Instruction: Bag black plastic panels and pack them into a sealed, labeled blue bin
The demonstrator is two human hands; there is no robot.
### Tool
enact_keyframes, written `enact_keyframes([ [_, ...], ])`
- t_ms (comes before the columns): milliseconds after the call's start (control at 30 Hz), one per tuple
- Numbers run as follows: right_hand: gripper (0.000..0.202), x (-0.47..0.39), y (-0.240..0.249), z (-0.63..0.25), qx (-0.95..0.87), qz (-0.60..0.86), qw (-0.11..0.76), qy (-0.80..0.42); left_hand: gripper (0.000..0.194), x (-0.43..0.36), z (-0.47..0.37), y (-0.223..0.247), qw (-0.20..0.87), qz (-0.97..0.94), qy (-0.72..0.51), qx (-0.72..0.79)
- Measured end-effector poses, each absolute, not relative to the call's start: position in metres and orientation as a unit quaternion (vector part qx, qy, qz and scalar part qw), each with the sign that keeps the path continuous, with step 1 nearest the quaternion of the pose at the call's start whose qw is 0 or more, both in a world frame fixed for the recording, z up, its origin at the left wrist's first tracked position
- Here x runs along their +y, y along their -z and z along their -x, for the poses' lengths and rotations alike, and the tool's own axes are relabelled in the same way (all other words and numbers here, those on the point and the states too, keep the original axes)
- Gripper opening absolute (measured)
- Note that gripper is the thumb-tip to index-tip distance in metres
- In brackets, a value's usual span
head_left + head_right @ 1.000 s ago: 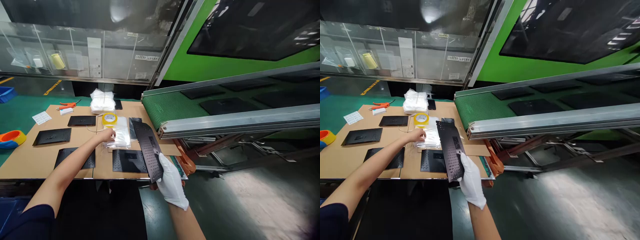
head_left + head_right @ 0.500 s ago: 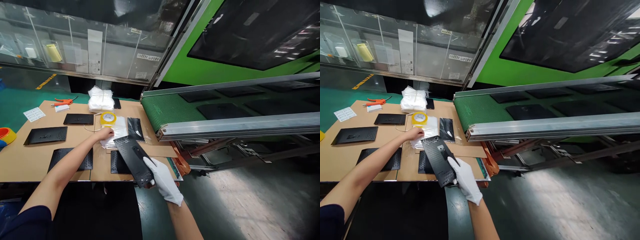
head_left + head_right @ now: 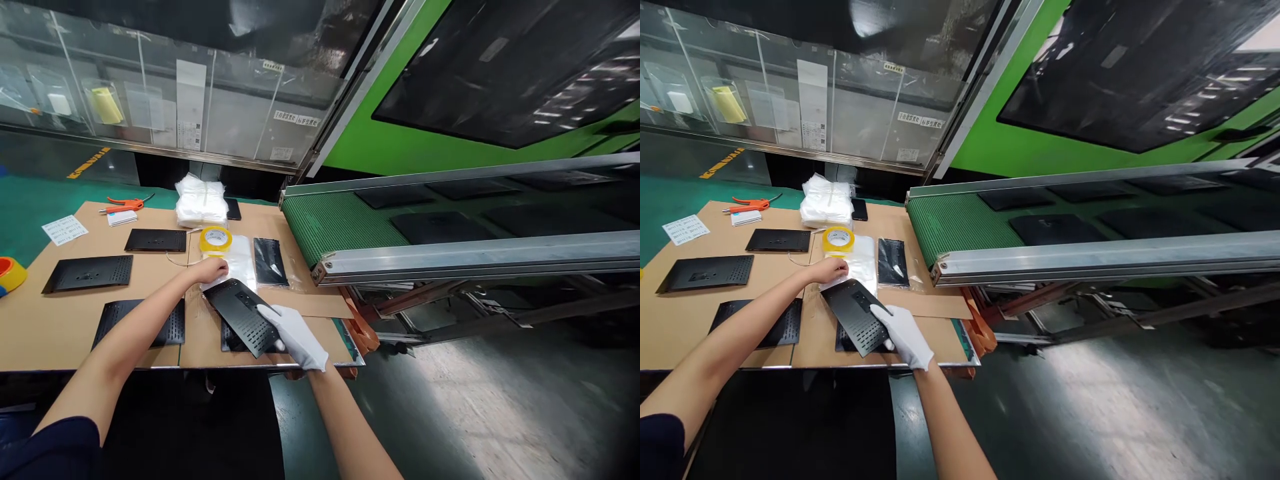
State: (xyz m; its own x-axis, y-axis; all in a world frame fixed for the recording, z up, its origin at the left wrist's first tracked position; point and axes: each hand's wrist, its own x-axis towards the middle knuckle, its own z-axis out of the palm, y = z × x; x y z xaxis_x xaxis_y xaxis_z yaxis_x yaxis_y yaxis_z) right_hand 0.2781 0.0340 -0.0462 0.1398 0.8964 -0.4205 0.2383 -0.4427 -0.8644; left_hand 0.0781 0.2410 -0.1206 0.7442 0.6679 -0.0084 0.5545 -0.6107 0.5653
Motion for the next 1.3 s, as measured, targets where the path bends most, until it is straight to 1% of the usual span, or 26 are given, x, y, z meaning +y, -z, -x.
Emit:
enact_keyframes([
  [133, 0.041, 0.038, 0.051, -0.279, -0.391, 0.683, 0.324, -0.525, 0.027, 0.241, -0.073, 0.11, 0.278, -0.889, -0.126, 0.341],
  [200, 0.041, 0.039, 0.052, -0.283, -0.404, 0.678, 0.334, -0.516, 0.028, 0.242, -0.071, 0.104, 0.278, -0.888, -0.137, 0.339],
  [400, 0.027, 0.044, 0.054, -0.294, -0.511, 0.643, 0.399, -0.407, 0.026, 0.242, -0.072, 0.092, 0.271, -0.891, -0.157, 0.328],
  [500, 0.031, 0.043, 0.059, -0.291, -0.508, 0.657, 0.397, -0.39, 0.025, 0.239, -0.072, 0.09, 0.262, -0.894, -0.169, 0.322],
  [667, 0.038, 0.041, 0.062, -0.286, -0.478, 0.656, 0.408, -0.418, 0.025, 0.238, -0.065, 0.089, 0.244, -0.897, -0.184, 0.318],
  [833, 0.046, 0.044, 0.063, -0.277, -0.413, 0.656, 0.425, -0.467, 0.032, 0.236, -0.051, 0.095, 0.22, -0.893, -0.204, 0.335],
  [1000, 0.048, 0.048, 0.065, -0.271, -0.402, 0.634, 0.444, -0.489, 0.049, 0.226, -0.025, 0.116, 0.176, -0.91, -0.184, 0.328],
  [1133, 0.05, 0.055, 0.072, -0.27, -0.387, 0.612, 0.458, -0.515, 0.057, 0.221, -0.018, 0.135, 0.121, -0.929, -0.188, 0.295],
  [1200, 0.05, 0.059, 0.075, -0.268, -0.367, 0.603, 0.472, -0.528, 0.058, 0.222, -0.021, 0.142, 0.119, -0.929, -0.204, 0.286],
  [1300, 0.047, 0.067, 0.075, -0.262, -0.327, 0.576, 0.511, -0.548, 0.051, 0.227, -0.03, 0.149, 0.155, -0.917, -0.238, 0.28],
])
